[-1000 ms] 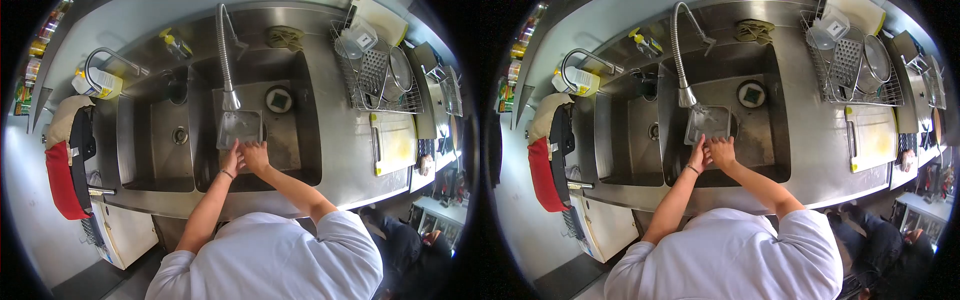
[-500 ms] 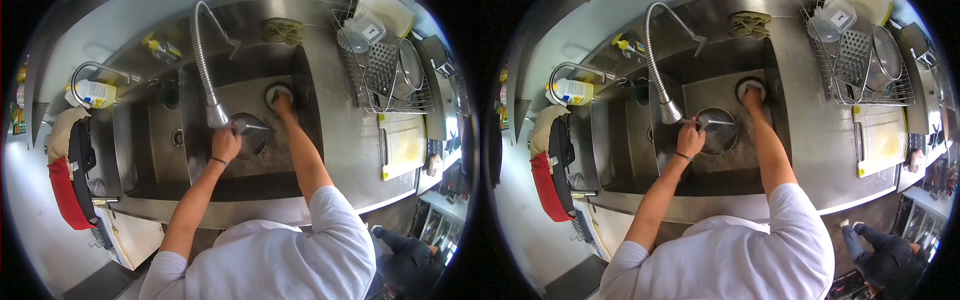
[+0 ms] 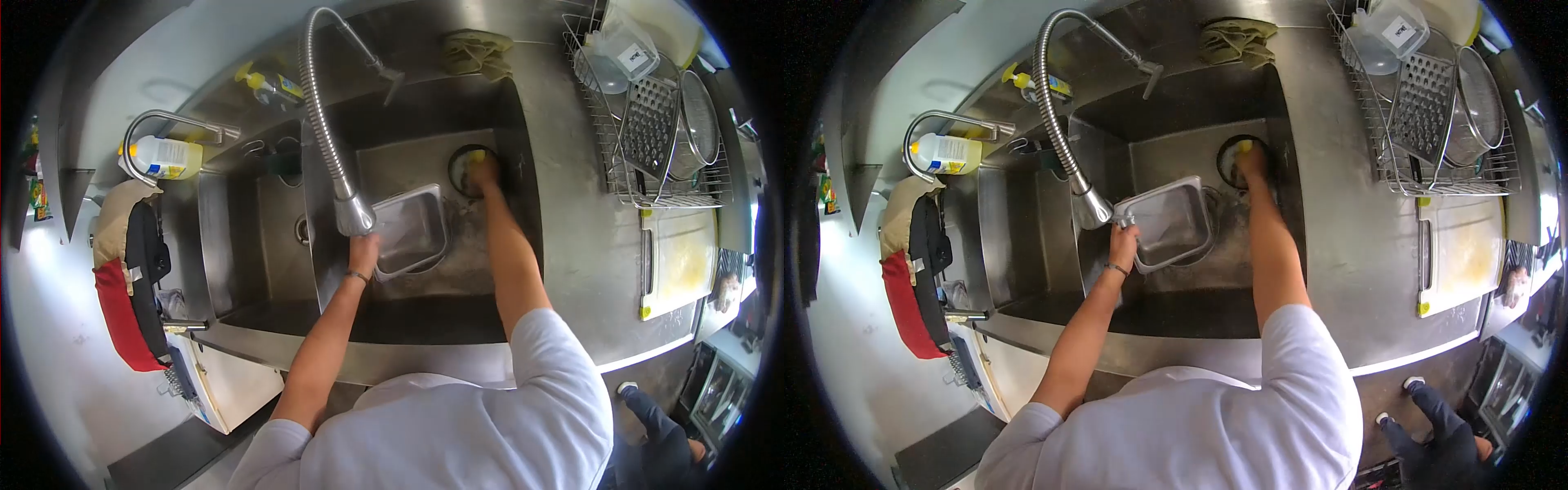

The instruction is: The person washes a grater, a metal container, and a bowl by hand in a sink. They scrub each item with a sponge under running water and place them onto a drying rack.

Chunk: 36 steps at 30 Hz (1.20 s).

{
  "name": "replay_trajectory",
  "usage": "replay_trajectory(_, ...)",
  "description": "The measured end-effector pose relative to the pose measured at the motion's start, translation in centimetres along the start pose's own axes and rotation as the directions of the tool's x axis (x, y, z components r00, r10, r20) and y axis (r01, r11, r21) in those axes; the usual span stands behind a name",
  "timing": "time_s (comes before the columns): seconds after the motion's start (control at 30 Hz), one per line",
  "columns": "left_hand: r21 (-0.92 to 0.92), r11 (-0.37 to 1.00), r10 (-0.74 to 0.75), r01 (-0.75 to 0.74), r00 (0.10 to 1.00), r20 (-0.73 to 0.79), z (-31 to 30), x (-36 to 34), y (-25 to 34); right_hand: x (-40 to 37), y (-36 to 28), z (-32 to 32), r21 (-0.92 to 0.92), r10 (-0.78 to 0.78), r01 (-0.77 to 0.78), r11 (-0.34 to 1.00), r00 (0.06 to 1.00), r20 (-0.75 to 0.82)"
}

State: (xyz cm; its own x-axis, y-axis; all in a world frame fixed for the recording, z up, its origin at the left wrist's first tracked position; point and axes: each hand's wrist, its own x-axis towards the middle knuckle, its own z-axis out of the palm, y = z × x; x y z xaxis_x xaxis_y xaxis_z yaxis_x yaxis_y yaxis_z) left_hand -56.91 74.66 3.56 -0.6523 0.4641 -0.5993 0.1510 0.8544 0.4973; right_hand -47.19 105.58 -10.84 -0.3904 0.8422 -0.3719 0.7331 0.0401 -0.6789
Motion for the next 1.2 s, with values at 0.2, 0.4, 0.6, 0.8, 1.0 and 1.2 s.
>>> replay_trajectory(0.2,-0.863,0.501,-0.087,-0.059,0.989,-0.118,1.3,-1.9,-0.3,-14.1,-9.1,-8.0,0.717,-0.369,0.056,0.695,0.884,0.288)
replay_trajectory(0.4,-0.312,0.898,0.167,-0.311,0.896,-0.412,3.3,-2.2,0.7,-22.3,-3.0,7.4,-0.484,-0.541,0.674,0.558,0.738,0.403)
replay_trajectory(0.6,-0.221,0.919,0.193,-0.326,0.863,-0.467,3.6,-4.4,-0.9,-22.9,-4.3,3.5,-0.191,-0.271,0.622,0.759,0.569,0.776)
replay_trajectory(0.8,-0.462,0.871,-0.005,-0.168,0.937,-0.350,1.4,-6.1,-0.9,-24.7,-6.8,3.7,0.024,-0.458,0.806,0.591,0.310,0.833)
replay_trajectory(1.0,-0.358,0.897,0.111,-0.261,0.915,-0.387,0.9,-6.0,-1.2,-25.3,-7.3,3.3,0.175,-0.617,0.801,0.573,0.281,0.735)
replay_trajectory(1.2,-0.334,0.860,0.190,-0.385,0.850,-0.491,2.2,-6.6,-0.3,-25.1,-6.6,2.4,0.035,-0.743,0.781,0.623,0.577,0.340)
